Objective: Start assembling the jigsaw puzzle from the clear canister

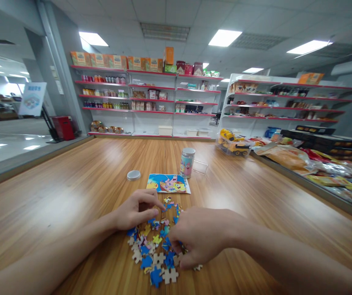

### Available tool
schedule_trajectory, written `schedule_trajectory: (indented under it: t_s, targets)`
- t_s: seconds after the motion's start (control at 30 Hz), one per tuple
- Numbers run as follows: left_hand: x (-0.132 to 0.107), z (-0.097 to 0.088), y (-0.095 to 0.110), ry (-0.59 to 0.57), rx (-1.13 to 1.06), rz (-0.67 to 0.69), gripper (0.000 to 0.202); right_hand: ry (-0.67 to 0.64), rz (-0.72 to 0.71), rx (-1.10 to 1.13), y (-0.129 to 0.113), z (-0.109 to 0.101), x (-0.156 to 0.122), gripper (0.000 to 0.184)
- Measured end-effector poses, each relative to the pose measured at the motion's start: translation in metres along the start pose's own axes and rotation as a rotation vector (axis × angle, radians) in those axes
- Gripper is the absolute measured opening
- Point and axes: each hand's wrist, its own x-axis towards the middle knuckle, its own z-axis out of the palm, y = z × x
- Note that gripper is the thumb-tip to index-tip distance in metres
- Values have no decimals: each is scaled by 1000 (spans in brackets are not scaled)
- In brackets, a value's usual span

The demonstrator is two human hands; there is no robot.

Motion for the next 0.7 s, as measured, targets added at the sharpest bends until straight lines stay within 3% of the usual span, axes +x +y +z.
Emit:
schedule_trajectory:
  t_s: [0.2, 0.27, 0.43, 0.57, 0.7]
  targets:
    - [-1, 0, -7, 25, -124, -62, 28, 48, -42, 94, 9, -4, -1, 11]
    - [-2, 1, -7, 38, -134, -81, 30, 138, -28, 139, 16, -2, 2, 10]
    - [-2, 1, -12, 103, -97, -110, 32, 523, 136, 58, 36, 22, 24, 14]
    - [-1, 1, -18, 181, 18, -123, 30, 623, 173, -74, 44, 43, 37, 15]
    - [1, 2, -21, 218, -4, -150, 28, 672, 162, -110, 45, 51, 39, 16]
